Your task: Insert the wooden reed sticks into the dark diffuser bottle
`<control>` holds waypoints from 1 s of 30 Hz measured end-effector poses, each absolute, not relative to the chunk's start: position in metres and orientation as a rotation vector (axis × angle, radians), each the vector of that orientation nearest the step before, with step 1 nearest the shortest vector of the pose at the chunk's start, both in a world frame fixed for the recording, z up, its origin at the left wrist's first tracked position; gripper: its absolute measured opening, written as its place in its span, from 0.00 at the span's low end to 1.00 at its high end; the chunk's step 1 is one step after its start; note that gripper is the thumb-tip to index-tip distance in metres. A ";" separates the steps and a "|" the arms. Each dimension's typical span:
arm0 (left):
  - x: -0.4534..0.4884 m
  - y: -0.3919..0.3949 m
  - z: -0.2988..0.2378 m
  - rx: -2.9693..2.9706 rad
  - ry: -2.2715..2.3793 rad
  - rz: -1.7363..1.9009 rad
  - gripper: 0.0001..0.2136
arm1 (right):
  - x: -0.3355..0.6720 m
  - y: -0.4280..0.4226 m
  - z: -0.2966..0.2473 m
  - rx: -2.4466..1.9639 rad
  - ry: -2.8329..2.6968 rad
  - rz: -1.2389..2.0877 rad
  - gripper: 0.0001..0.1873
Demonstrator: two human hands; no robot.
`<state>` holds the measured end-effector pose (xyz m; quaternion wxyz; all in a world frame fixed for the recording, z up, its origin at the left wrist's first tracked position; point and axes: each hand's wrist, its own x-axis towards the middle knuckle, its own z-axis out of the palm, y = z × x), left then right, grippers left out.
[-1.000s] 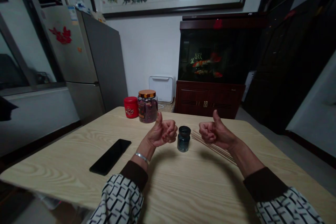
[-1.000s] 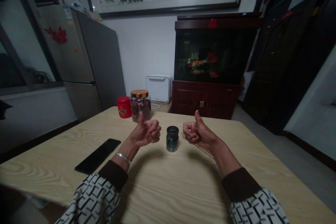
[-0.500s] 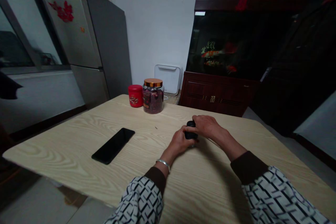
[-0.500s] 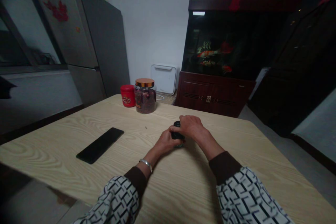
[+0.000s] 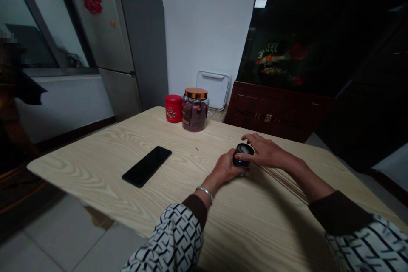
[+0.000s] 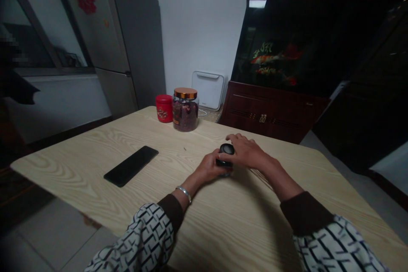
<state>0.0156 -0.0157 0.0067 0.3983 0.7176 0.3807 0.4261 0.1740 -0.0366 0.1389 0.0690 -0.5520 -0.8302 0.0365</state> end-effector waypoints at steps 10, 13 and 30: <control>0.015 -0.015 0.007 1.857 0.984 1.064 0.30 | 0.179 -0.036 0.144 -1.449 -2.559 0.309 0.45; 0.016 -0.015 0.007 1.850 1.009 1.045 0.29 | 0.177 -0.037 0.141 -1.718 -2.451 0.154 0.37; 0.015 -0.014 0.006 1.839 0.981 1.065 0.29 | 0.174 -0.033 0.142 -1.583 -2.608 0.248 0.35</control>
